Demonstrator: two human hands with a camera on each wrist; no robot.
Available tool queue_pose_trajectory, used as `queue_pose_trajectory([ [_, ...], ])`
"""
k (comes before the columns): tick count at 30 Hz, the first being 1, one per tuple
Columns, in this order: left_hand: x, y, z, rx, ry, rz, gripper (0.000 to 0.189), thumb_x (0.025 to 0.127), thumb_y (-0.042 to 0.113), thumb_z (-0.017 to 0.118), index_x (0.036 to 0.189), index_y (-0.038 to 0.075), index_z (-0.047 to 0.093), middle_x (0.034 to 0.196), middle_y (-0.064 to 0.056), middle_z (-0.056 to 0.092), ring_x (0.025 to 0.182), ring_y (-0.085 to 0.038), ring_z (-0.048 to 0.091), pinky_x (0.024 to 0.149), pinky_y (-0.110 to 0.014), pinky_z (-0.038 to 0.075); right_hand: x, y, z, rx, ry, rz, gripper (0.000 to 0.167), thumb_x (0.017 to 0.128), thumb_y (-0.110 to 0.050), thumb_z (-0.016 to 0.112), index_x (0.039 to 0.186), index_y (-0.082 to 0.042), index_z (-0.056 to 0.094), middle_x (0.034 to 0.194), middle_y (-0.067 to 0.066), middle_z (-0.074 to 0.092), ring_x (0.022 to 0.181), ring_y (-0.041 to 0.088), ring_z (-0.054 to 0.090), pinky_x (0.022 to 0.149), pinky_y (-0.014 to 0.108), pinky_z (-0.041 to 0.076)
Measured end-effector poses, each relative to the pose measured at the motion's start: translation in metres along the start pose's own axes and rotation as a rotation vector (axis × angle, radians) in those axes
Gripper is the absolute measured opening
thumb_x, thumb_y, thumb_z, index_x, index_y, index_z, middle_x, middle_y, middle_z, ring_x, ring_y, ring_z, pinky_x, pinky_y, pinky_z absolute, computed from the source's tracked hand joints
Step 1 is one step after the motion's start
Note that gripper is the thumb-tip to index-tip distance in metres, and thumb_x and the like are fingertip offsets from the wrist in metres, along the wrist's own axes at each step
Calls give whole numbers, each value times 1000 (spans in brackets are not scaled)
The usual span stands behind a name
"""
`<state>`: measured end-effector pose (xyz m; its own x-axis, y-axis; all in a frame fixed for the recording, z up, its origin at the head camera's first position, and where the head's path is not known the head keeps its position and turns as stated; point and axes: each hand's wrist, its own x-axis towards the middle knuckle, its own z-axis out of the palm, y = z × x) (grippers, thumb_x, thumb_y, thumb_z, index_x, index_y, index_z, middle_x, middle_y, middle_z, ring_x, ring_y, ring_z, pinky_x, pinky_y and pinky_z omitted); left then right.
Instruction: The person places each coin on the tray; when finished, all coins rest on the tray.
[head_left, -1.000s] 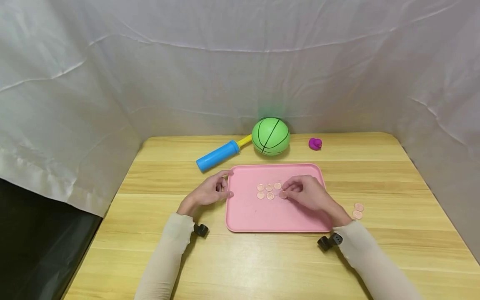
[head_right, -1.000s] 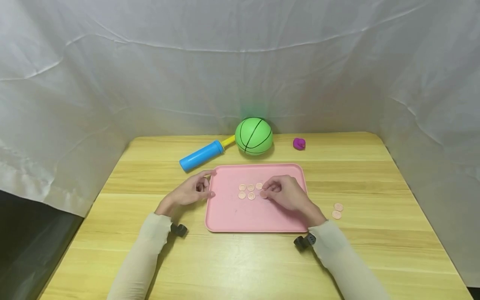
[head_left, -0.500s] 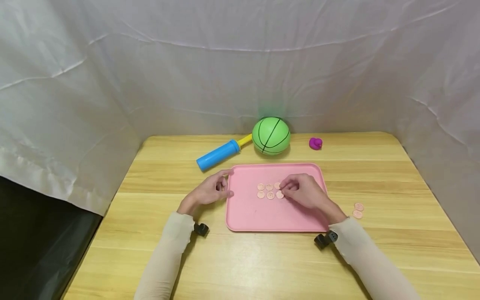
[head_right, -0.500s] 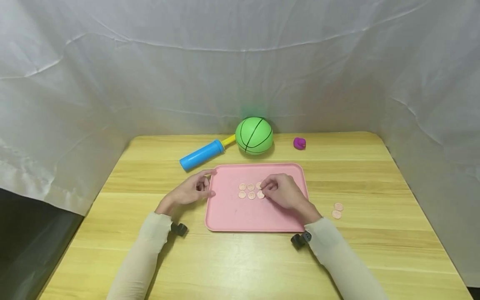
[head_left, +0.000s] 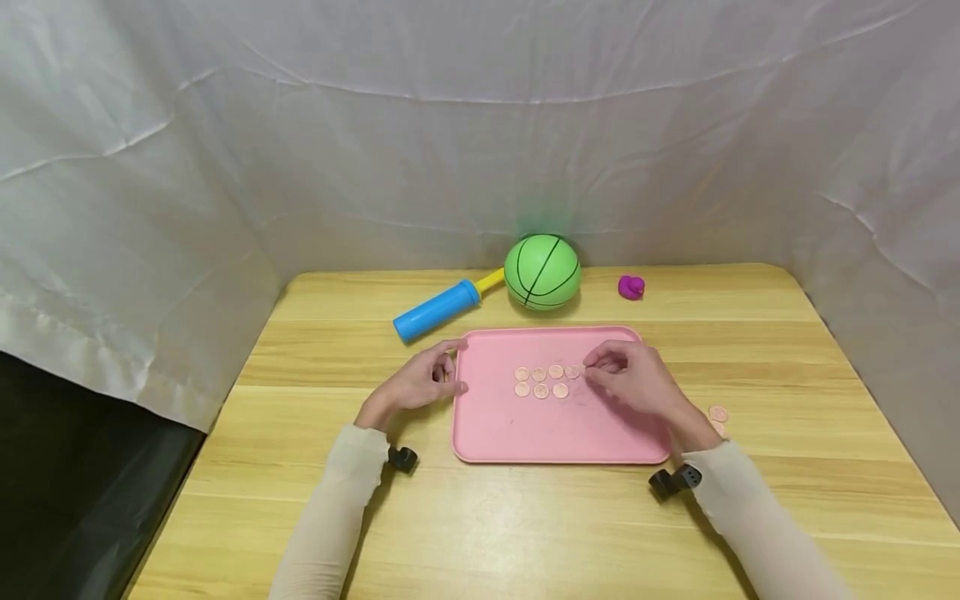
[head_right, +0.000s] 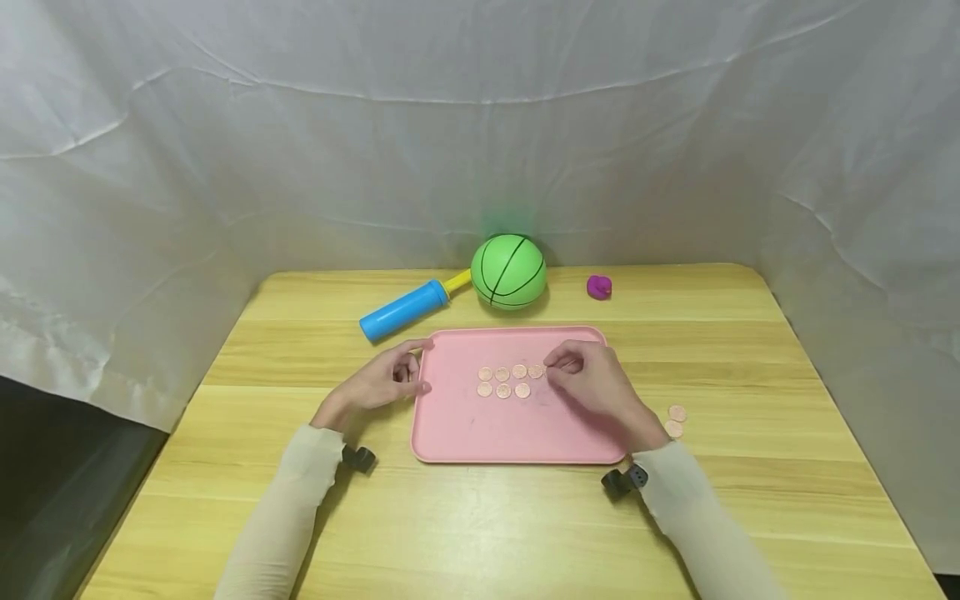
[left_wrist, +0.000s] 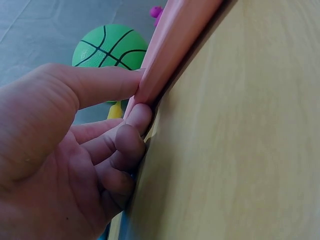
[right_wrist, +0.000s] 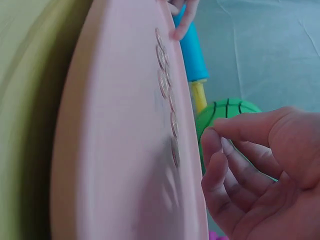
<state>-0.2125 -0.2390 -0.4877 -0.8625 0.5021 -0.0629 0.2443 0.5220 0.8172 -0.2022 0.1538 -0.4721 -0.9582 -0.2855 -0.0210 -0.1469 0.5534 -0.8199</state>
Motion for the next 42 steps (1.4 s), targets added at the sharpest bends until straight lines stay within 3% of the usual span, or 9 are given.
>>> queue_pose_trajectory([
  [13, 0, 1, 1, 1, 2, -6, 77, 98, 8, 79, 164, -4, 41, 95, -8, 62, 84, -17, 53, 77, -24, 43, -19, 22, -41, -42, 57, 64, 22, 100, -12, 78, 119, -1, 76, 107, 20, 78, 86, 22, 69, 64, 29, 61],
  [21, -1, 0, 1, 12, 2, -20, 77, 98, 8, 79, 164, -2, 41, 95, -6, 61, 84, -17, 53, 78, -23, 43, -31, 39, -62, -136, 139, 30, 14, 101, -13, 78, 111, -3, 77, 100, 17, 79, 78, 11, 68, 59, 28, 59],
  [30, 1, -2, 1, 11, 3, -10, 77, 99, 8, 79, 165, -1, 42, 95, -7, 62, 85, -18, 54, 79, -23, 44, -46, 55, -82, -204, 183, 25, 16, 102, -18, 78, 111, -5, 78, 101, 15, 81, 80, 0, 66, 67, 21, 55],
  [36, 0, -3, 3, 4, -4, -20, 76, 99, 10, 79, 164, 0, 42, 95, -7, 62, 85, -18, 54, 78, -24, 44, -62, 69, -95, -215, 156, -1, 15, 105, -19, 75, 114, -6, 78, 103, 15, 81, 81, 1, 66, 64, 24, 55],
  [42, 0, -2, 2, 2, 5, -18, 76, 99, 9, 79, 165, 0, 42, 95, -7, 62, 85, -18, 54, 79, -24, 44, -73, 82, -105, -210, 98, -76, 18, 106, -5, 68, 120, -6, 79, 111, 17, 81, 86, 3, 68, 64, 23, 56],
])
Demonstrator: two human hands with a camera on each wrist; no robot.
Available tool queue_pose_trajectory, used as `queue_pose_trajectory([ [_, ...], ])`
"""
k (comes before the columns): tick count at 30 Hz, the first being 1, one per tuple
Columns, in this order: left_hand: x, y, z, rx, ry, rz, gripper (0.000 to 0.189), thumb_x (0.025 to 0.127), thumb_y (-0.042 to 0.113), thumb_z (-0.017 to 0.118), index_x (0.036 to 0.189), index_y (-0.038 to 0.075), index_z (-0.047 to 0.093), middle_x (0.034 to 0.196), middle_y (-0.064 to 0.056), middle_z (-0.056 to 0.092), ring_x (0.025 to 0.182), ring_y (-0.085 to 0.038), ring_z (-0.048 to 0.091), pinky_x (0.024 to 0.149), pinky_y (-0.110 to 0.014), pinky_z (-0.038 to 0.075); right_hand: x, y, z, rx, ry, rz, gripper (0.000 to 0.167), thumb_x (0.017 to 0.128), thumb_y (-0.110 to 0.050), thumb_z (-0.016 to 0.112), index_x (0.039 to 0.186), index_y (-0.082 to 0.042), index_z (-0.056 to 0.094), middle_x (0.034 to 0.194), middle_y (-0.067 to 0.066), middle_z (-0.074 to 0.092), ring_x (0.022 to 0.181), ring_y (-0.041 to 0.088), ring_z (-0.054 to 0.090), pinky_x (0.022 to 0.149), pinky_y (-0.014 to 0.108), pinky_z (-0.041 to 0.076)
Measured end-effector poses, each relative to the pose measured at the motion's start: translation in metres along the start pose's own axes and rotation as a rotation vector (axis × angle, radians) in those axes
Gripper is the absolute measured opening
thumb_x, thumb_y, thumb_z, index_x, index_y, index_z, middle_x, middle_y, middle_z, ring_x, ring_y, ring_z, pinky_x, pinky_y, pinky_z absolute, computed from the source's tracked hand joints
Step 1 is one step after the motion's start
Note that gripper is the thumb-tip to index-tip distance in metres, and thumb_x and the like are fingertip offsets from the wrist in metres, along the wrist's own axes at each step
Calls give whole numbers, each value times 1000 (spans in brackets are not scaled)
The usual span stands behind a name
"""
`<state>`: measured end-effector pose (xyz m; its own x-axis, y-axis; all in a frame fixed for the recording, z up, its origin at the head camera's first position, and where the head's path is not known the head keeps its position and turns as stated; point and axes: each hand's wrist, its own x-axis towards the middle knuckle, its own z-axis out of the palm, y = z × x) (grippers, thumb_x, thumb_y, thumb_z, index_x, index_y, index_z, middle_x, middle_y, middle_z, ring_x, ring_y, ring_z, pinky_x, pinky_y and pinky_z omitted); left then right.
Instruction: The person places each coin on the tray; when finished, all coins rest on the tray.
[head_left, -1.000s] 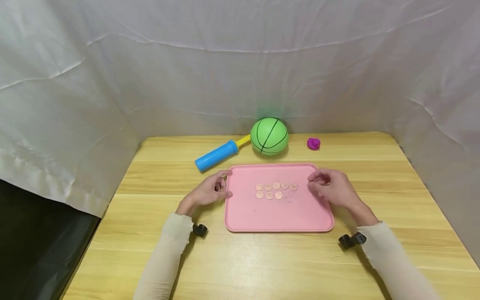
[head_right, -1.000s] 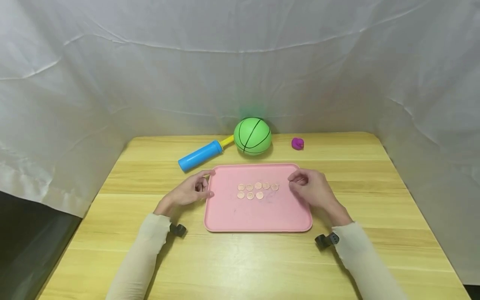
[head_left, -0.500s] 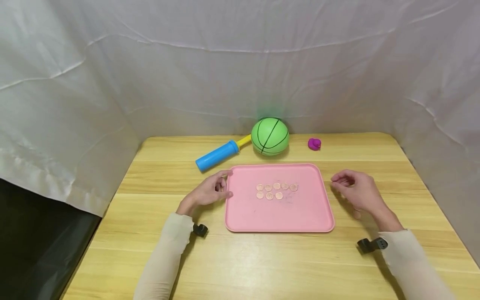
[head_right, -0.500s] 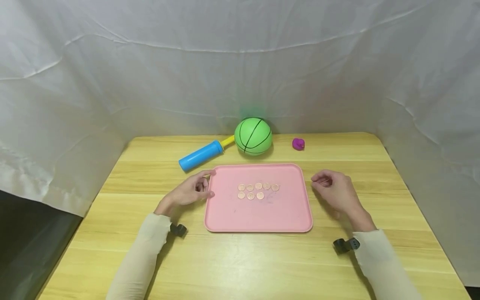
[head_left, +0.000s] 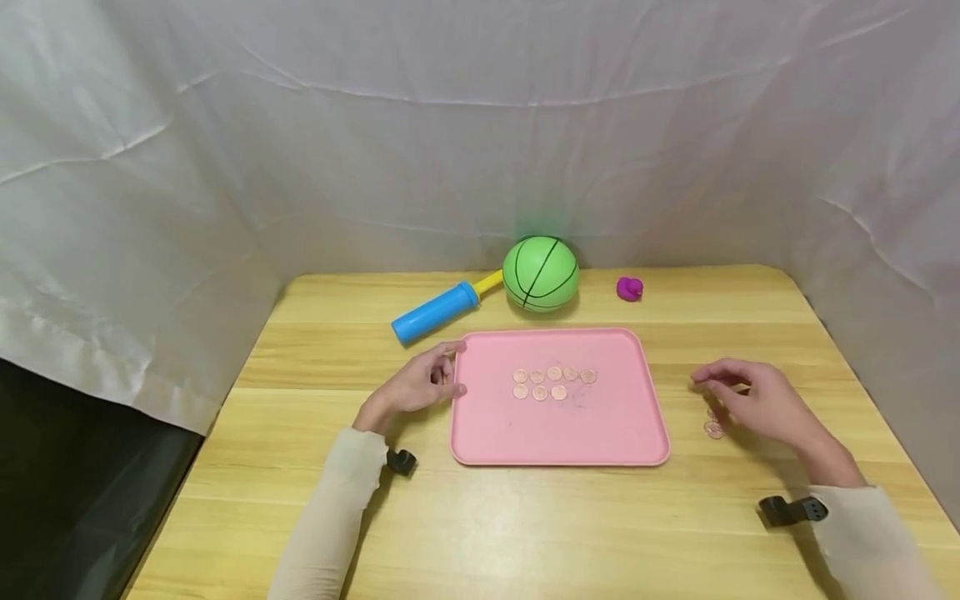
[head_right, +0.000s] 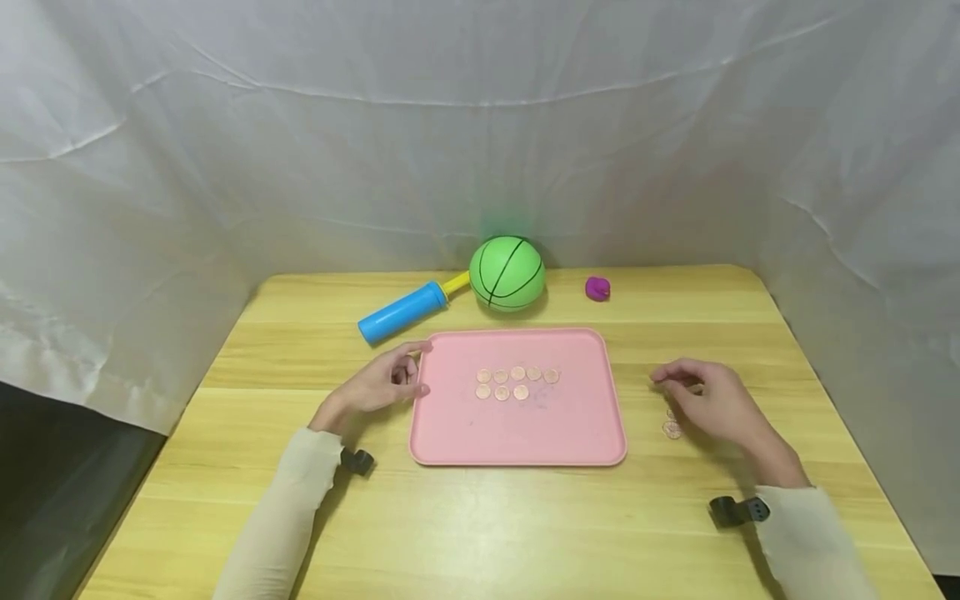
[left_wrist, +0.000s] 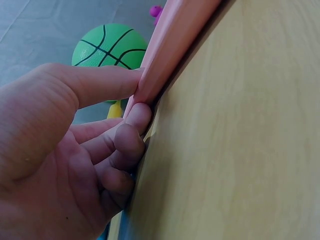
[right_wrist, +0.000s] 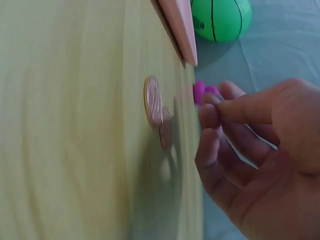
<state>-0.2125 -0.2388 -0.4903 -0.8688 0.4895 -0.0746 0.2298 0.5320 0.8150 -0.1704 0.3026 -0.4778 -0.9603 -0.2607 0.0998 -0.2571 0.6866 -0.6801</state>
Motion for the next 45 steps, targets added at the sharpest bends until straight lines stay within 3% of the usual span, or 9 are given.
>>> queue_pose_trajectory([
  [5, 0, 0, -1, 7, 2, -3, 77, 99, 8, 79, 165, 0, 41, 95, -6, 63, 85, -18, 54, 79, -24, 44, -6, 9, -3, 6, -39, -65, 24, 102, 4, 67, 119, -7, 81, 113, 16, 82, 90, -2, 70, 73, 18, 57],
  [10, 1, 0, -2, 11, 3, 1, 76, 99, 8, 79, 165, 0, 41, 95, -6, 63, 85, -18, 54, 80, -24, 44, -9, 13, -7, -44, -94, -76, 30, 98, 6, 72, 121, -11, 81, 116, 10, 82, 95, -5, 69, 79, 18, 58],
  [17, 2, 0, -2, 14, 2, 9, 76, 99, 8, 79, 165, 0, 41, 95, -6, 63, 85, -18, 54, 79, -24, 44, -11, 20, -9, -65, -152, -145, 51, 80, 18, 75, 126, -7, 78, 121, 12, 80, 101, -6, 65, 81, 20, 59],
  [21, 2, -2, -1, 22, 4, 9, 76, 99, 8, 79, 165, 0, 41, 96, -7, 63, 86, -18, 54, 80, -24, 44, -11, 21, -7, -65, -149, -150, 46, 84, 13, 82, 125, -8, 78, 117, 11, 80, 99, -6, 66, 80, 21, 59],
  [26, 1, -3, 0, 14, 8, -1, 76, 99, 10, 80, 165, 1, 43, 97, -7, 62, 86, -18, 54, 78, -24, 44, -10, 18, -5, -84, -163, -85, 36, 91, 5, 82, 125, -9, 79, 117, 9, 80, 97, -6, 65, 80, 20, 59],
  [32, 1, -4, 0, 10, 9, 2, 76, 99, 10, 80, 164, 0, 43, 97, -8, 62, 86, -18, 53, 78, -24, 44, -9, 16, -7, -112, -153, -65, 35, 90, 1, 85, 123, -6, 78, 108, 4, 79, 92, -3, 65, 78, 21, 60],
  [38, 1, -4, 0, 9, 5, 15, 75, 99, 9, 79, 164, -1, 43, 96, -8, 62, 86, -18, 54, 79, -24, 44, -8, 17, -11, -129, -183, 11, 32, 93, -9, 87, 123, -4, 78, 102, 1, 75, 87, -3, 61, 76, 20, 55],
  [45, 1, -2, 0, 18, 2, 8, 76, 99, 10, 80, 165, 1, 42, 97, -7, 63, 86, -17, 54, 78, -23, 44, -4, 19, -12, -79, -215, -48, 22, 93, -1, 83, 114, -1, 75, 92, -2, 65, 81, 1, 54, 70, 20, 49],
])
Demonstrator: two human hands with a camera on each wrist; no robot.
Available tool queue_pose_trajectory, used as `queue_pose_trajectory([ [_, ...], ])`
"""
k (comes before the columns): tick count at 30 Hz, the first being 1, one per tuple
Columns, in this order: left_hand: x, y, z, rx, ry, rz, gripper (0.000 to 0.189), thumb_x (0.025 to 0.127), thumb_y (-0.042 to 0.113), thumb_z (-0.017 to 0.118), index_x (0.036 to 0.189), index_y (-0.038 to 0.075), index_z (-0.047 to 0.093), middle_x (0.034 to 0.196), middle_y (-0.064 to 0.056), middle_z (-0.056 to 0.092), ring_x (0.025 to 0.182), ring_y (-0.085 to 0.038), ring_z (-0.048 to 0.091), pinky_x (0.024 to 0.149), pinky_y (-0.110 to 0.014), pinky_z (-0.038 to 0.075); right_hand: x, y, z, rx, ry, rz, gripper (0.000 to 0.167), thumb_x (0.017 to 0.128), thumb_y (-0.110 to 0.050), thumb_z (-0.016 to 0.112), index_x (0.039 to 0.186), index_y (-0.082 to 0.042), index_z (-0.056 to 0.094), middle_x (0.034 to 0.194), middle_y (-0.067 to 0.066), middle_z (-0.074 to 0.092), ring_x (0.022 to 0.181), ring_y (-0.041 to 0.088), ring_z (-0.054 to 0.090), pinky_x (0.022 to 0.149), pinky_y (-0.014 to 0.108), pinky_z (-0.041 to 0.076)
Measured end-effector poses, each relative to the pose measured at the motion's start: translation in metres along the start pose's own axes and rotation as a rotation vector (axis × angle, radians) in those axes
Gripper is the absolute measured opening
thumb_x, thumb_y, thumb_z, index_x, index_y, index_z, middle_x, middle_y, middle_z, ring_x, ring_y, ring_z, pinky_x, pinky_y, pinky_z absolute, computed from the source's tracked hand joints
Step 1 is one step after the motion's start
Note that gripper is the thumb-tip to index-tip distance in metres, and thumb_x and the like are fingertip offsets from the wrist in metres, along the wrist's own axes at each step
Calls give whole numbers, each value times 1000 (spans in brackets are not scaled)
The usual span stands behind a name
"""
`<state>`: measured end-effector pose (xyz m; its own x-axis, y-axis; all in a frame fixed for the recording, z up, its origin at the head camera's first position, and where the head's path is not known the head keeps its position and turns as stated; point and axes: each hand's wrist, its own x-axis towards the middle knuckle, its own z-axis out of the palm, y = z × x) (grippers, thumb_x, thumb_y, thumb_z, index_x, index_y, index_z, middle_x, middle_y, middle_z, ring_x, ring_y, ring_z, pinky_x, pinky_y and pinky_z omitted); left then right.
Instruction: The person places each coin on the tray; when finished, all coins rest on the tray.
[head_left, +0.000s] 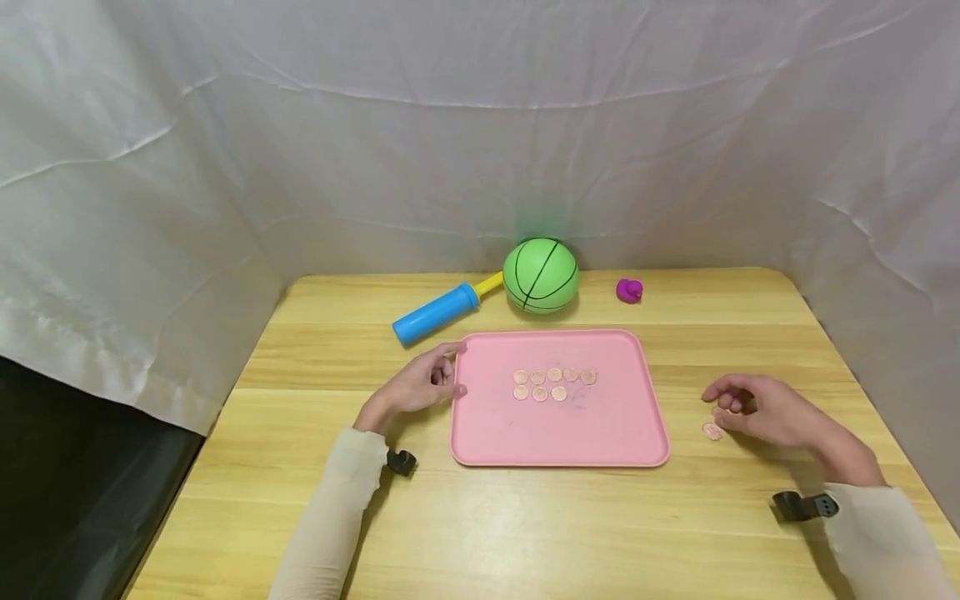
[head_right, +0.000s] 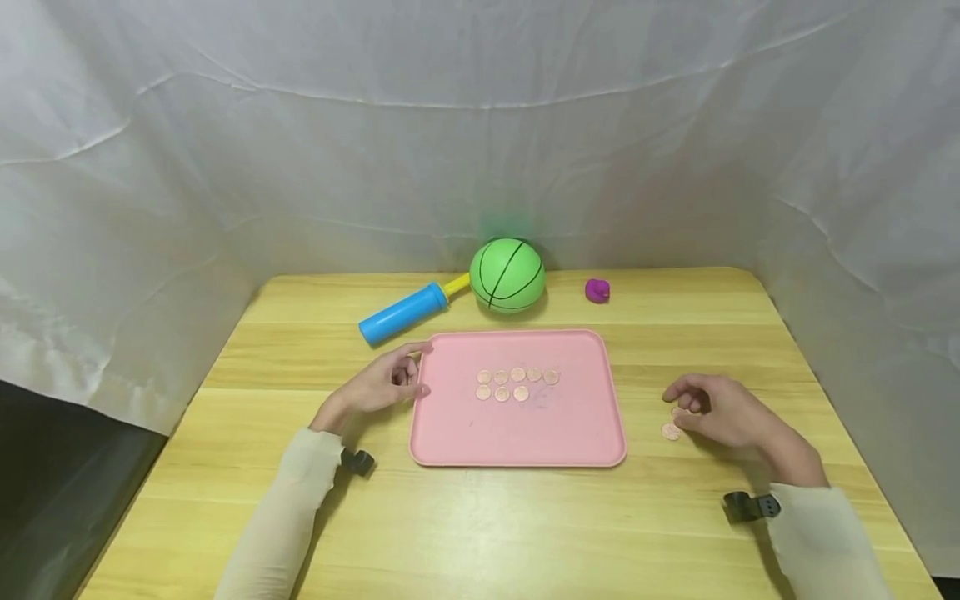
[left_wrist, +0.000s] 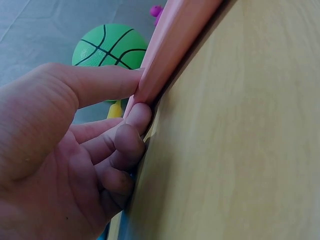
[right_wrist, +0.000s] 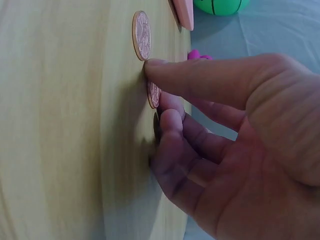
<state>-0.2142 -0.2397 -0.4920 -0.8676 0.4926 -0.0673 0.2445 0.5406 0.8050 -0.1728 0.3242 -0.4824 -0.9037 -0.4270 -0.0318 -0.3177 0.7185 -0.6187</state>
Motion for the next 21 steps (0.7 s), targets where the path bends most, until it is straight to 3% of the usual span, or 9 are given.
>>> queue_pose_trajectory([
  [5, -1, -1, 1, -2, 1, 0, 76, 99, 10, 80, 164, 0, 42, 97, -7, 62, 86, -17, 54, 79, -24, 44, -1, 1, 4, 24, 10, -28, 19, 94, 2, 80, 110, -2, 72, 93, -1, 62, 81, 2, 52, 69, 20, 46],
  [14, 0, -1, -1, 9, 1, -5, 76, 99, 10, 79, 164, 1, 42, 96, -7, 62, 86, -18, 54, 79, -24, 44, -4, 2, 11, 78, 54, -177, 23, 90, 15, 75, 98, -5, 65, 86, -2, 53, 77, 7, 47, 65, 23, 39],
  [17, -1, 0, -1, 7, 3, -6, 76, 99, 10, 80, 164, 0, 43, 96, -7, 62, 86, -18, 54, 78, -24, 44, -4, 3, 12, 81, 57, -159, 21, 92, 14, 73, 99, -4, 65, 87, -1, 55, 78, 6, 48, 65, 22, 40],
  [21, -1, 1, 0, -2, -4, -2, 76, 99, 10, 80, 164, 0, 42, 97, -7, 62, 86, -18, 54, 78, -23, 45, -7, 2, 11, 40, 76, -74, 19, 94, 7, 77, 106, -3, 67, 92, -1, 59, 79, 4, 50, 67, 20, 42],
])
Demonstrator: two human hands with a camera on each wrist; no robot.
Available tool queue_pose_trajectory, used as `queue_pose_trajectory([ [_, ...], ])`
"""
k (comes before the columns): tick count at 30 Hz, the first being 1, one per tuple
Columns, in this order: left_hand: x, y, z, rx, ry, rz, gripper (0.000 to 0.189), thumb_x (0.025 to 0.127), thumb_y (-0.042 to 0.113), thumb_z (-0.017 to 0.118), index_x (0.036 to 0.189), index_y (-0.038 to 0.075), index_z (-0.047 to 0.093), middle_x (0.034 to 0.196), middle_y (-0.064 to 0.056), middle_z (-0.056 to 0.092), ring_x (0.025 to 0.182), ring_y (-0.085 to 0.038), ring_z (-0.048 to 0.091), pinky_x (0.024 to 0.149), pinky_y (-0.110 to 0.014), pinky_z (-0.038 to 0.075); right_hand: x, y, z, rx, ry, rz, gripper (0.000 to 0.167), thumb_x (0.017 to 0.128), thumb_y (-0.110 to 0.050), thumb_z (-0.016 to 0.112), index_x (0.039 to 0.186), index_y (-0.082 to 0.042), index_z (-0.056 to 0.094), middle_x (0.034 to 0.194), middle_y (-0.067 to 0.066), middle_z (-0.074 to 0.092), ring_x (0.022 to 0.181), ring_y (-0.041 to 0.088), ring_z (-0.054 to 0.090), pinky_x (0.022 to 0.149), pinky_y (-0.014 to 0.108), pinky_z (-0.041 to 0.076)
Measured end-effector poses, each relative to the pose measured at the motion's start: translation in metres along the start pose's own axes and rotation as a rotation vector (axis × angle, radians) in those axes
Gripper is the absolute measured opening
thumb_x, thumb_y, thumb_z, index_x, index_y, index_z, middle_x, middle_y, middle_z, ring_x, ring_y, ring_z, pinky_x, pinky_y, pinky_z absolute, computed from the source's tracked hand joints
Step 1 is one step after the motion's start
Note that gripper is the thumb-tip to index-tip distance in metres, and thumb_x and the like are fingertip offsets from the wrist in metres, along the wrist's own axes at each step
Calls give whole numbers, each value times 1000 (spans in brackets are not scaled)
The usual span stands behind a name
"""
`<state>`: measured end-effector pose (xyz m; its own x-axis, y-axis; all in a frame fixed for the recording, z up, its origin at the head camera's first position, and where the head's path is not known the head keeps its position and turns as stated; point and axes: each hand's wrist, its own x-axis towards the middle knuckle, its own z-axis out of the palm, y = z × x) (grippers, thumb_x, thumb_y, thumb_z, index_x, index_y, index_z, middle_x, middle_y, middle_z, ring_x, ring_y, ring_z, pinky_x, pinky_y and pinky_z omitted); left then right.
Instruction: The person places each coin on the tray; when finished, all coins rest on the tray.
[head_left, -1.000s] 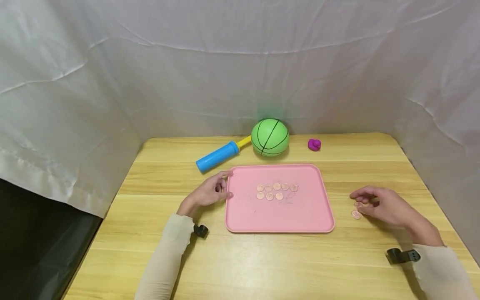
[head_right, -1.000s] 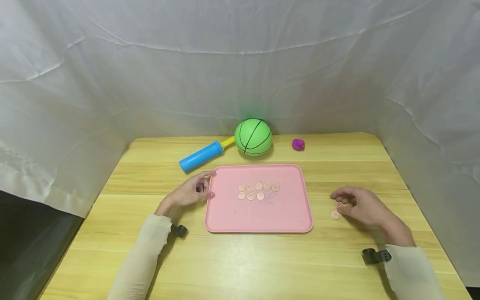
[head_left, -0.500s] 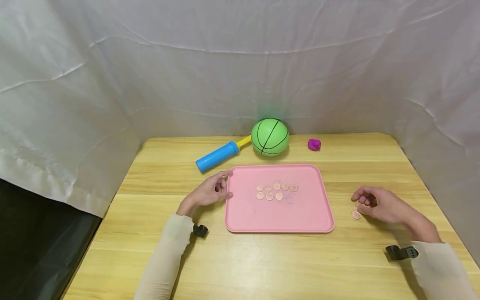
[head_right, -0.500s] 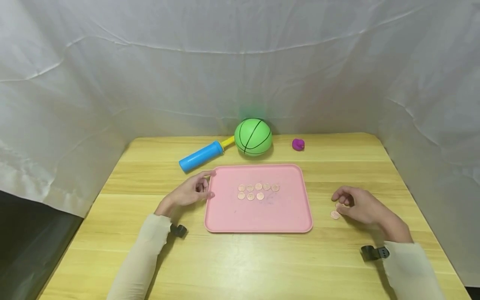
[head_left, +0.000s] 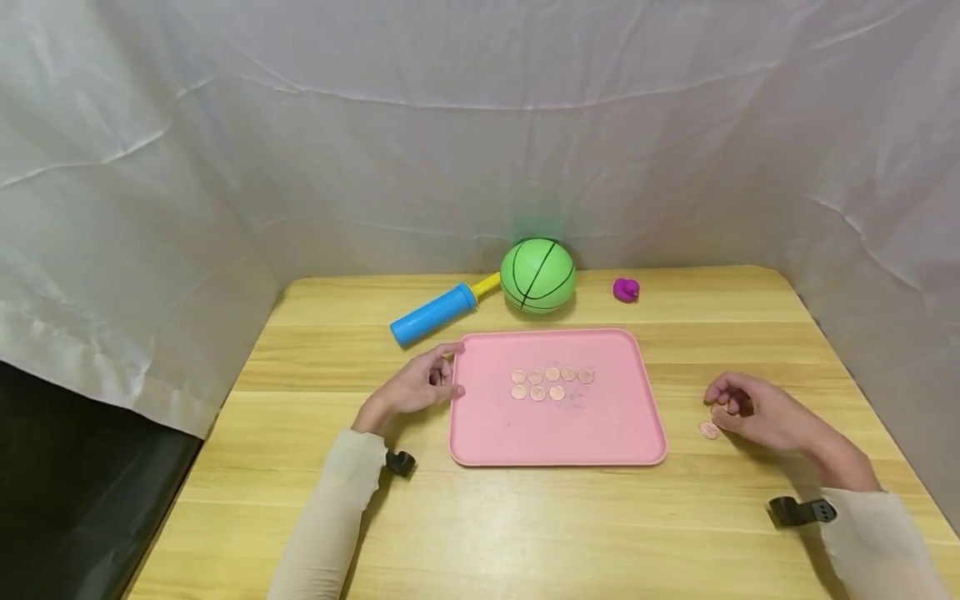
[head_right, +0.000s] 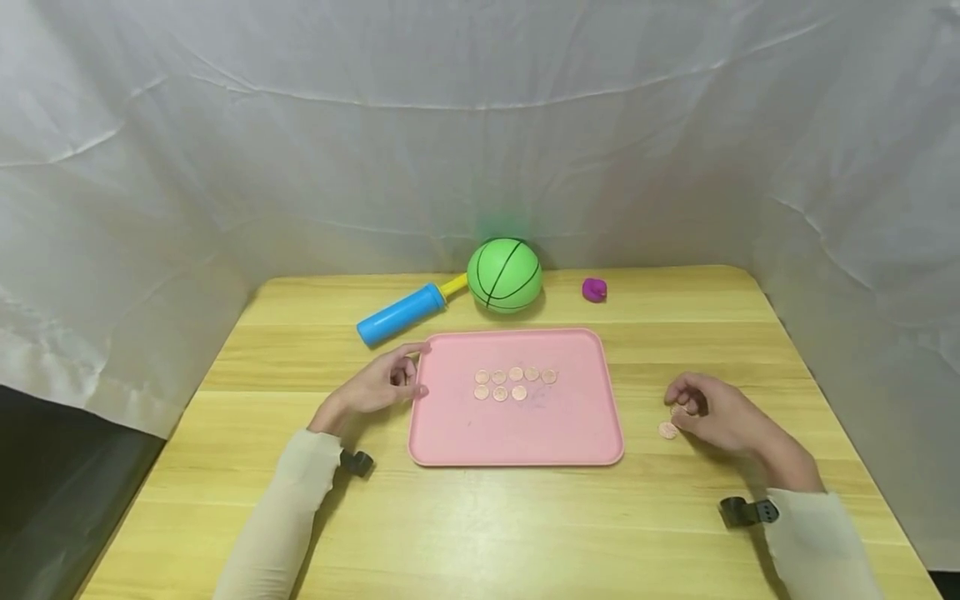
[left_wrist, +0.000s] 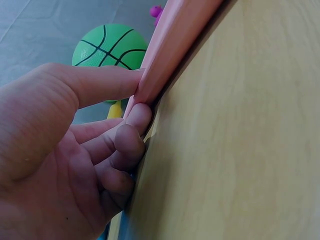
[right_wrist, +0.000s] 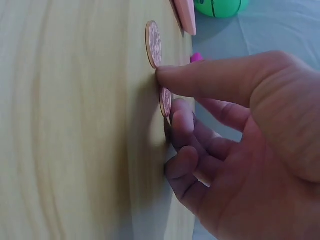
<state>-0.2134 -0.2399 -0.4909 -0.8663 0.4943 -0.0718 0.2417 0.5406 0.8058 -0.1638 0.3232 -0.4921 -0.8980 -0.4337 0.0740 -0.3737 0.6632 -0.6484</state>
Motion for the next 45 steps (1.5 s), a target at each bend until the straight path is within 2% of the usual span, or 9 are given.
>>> queue_pose_trajectory([
  [5, 0, -1, 2, -4, -2, -2, 76, 99, 10, 80, 165, 0, 42, 98, -7, 62, 86, -18, 54, 78, -23, 45, -2, -1, -4, -72, 1, 96, 21, 94, -3, 83, 110, -3, 69, 94, 1, 63, 77, 0, 48, 67, 21, 42],
  [8, 0, -2, 2, 2, 1, 1, 76, 99, 10, 79, 165, 0, 42, 97, -7, 63, 86, -18, 54, 78, -24, 45, -2, -2, -5, -88, -5, 124, 22, 94, -7, 84, 111, -3, 70, 95, 2, 64, 77, 0, 48, 67, 22, 42],
  [19, 0, 0, 0, 7, 8, 6, 77, 99, 8, 80, 165, 0, 41, 96, -7, 64, 86, -18, 55, 78, -24, 45, 0, -4, -4, -33, -9, 105, 22, 94, -2, 82, 112, -1, 69, 95, 3, 64, 81, 1, 52, 68, 21, 45],
  [26, 0, -1, 0, 5, 4, 6, 77, 99, 9, 80, 165, -1, 41, 97, -7, 63, 86, -18, 55, 79, -24, 45, 0, -4, -1, 4, -9, 72, 17, 94, 3, 81, 107, -3, 71, 89, -1, 61, 78, 1, 51, 66, 21, 45],
  [35, 1, -2, 1, 7, 7, 15, 76, 99, 9, 80, 164, -1, 42, 95, -7, 63, 85, -17, 55, 78, -23, 45, 2, -5, -5, -52, -12, 130, 25, 94, -5, 84, 114, -1, 70, 98, 5, 69, 80, 0, 52, 67, 22, 46],
  [45, 0, 0, 0, 11, 1, 8, 77, 99, 9, 80, 165, -1, 41, 95, -6, 64, 85, -17, 54, 78, -24, 44, 2, -8, -1, -71, -9, 84, 17, 95, -1, 82, 107, -5, 70, 93, 0, 64, 79, 0, 50, 67, 21, 44],
])
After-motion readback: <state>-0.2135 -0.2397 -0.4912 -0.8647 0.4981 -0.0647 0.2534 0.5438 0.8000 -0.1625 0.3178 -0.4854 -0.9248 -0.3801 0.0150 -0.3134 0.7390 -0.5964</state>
